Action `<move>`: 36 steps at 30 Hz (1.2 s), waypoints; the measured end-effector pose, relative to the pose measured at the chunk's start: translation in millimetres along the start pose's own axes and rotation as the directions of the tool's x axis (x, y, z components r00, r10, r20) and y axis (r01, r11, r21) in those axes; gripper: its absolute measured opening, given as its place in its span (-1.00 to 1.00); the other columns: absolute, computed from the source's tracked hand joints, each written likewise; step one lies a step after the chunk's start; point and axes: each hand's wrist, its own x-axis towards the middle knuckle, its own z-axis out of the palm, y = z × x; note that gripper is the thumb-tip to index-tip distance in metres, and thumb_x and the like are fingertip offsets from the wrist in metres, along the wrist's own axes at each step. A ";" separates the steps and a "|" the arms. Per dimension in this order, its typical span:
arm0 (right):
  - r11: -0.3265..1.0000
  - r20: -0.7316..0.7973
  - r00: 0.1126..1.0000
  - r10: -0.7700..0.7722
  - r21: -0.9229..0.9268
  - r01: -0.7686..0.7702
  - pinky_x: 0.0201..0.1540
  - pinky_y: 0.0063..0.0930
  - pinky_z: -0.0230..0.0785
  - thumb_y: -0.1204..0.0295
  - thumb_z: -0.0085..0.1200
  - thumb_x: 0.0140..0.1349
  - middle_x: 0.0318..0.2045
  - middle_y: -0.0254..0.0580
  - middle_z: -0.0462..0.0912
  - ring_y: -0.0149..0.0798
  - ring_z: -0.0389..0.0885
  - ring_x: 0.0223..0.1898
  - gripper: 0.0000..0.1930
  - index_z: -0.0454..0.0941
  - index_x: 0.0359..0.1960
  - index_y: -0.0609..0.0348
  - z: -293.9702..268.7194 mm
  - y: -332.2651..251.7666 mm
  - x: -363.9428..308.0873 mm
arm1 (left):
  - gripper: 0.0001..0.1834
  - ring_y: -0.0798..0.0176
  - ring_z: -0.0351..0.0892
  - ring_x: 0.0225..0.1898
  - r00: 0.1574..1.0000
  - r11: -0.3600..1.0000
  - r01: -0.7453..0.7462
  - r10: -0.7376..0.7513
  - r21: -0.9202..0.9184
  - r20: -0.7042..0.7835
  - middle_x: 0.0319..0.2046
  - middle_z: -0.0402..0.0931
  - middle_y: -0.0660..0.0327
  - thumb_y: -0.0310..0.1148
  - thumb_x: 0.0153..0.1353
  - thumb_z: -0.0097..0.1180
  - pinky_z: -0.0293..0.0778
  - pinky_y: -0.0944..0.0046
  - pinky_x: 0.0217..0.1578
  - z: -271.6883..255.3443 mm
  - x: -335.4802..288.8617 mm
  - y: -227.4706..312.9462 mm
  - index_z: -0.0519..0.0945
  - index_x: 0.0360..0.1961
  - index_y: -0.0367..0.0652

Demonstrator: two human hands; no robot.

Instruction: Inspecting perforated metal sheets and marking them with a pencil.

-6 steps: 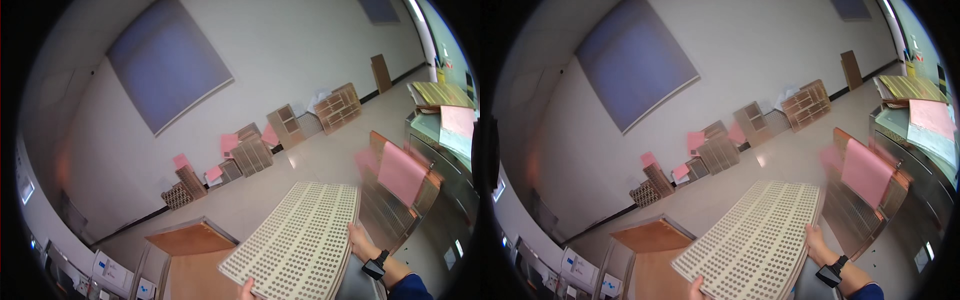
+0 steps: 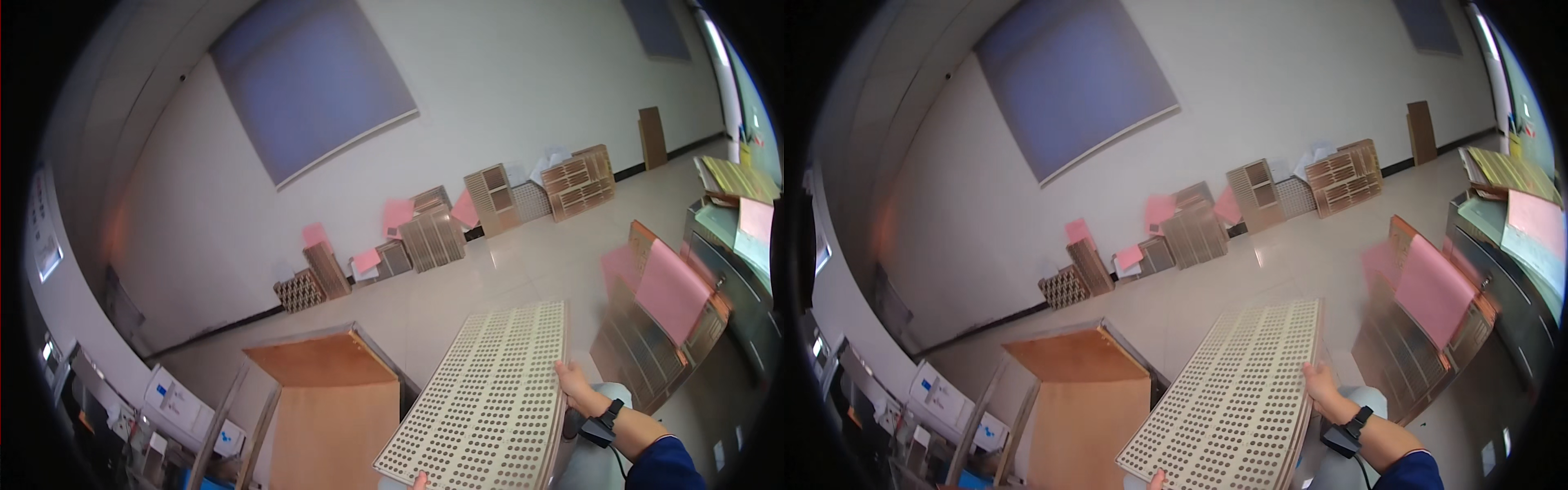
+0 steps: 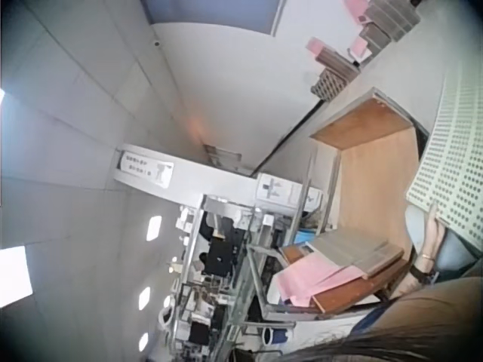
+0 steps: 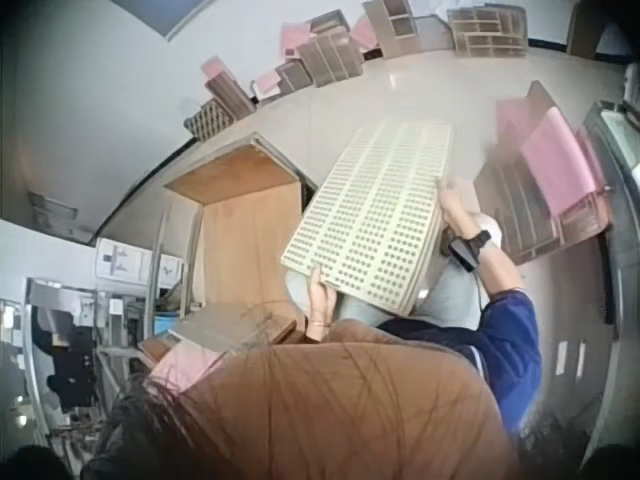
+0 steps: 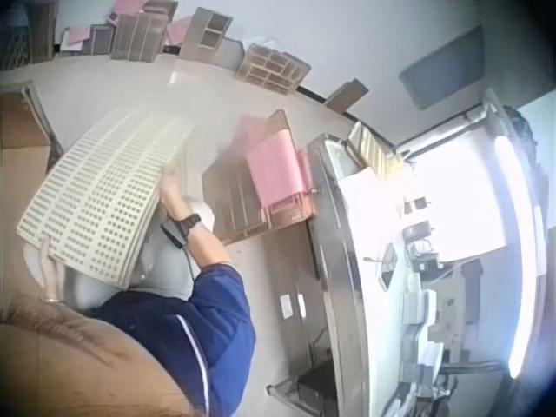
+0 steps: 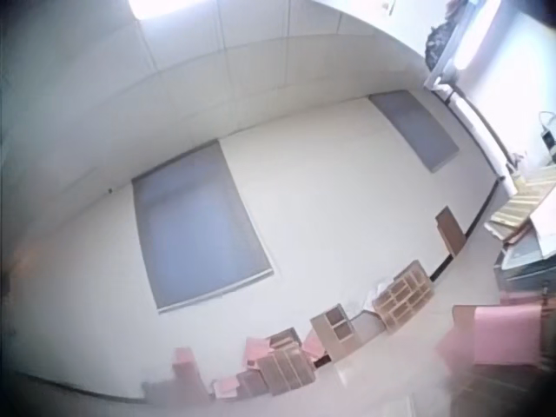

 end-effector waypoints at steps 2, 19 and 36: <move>0.998 0.036 0.999 0.002 -0.060 0.000 -0.19 -0.30 0.54 0.30 -0.14 0.38 -0.07 0.10 0.49 -0.16 0.56 -0.12 -0.53 0.16 0.13 0.48 3.2 18.7 1.5 | -0.53 0.17 0.36 0.10 1.000 0.997 0.008 -0.009 -0.080 -0.016 0.06 0.40 0.12 -0.27 0.35 -0.12 0.30 0.19 0.16 -29.3 6.5 -21.8 0.27 0.18 -0.36; 0.554 0.295 0.955 -0.033 -0.790 0.263 -0.51 -0.52 0.50 0.32 -0.06 0.30 -0.47 -0.12 0.66 -0.32 0.66 -0.52 -0.71 0.58 -0.19 0.32 -71.2 -31.2 -28.1 | -0.52 0.14 0.39 0.03 0.885 0.893 0.433 -0.446 0.120 0.132 0.09 0.40 0.08 -0.14 0.38 -0.15 0.33 0.25 0.06 -54.8 10.2 -61.4 0.33 0.16 -0.28; 0.874 0.214 0.955 0.204 -0.479 -0.080 -0.49 -0.58 0.53 0.35 -0.13 0.39 -0.37 -0.24 0.55 -0.43 0.59 -0.43 -0.69 0.38 0.05 0.29 -63.5 24.4 -124.4 | -0.38 -0.26 -0.15 0.37 0.859 -0.262 -0.307 0.338 0.915 0.385 0.35 -0.05 -0.16 -0.33 0.24 -0.08 -0.24 -0.23 0.29 -39.9 69.8 -14.3 0.15 0.32 -0.22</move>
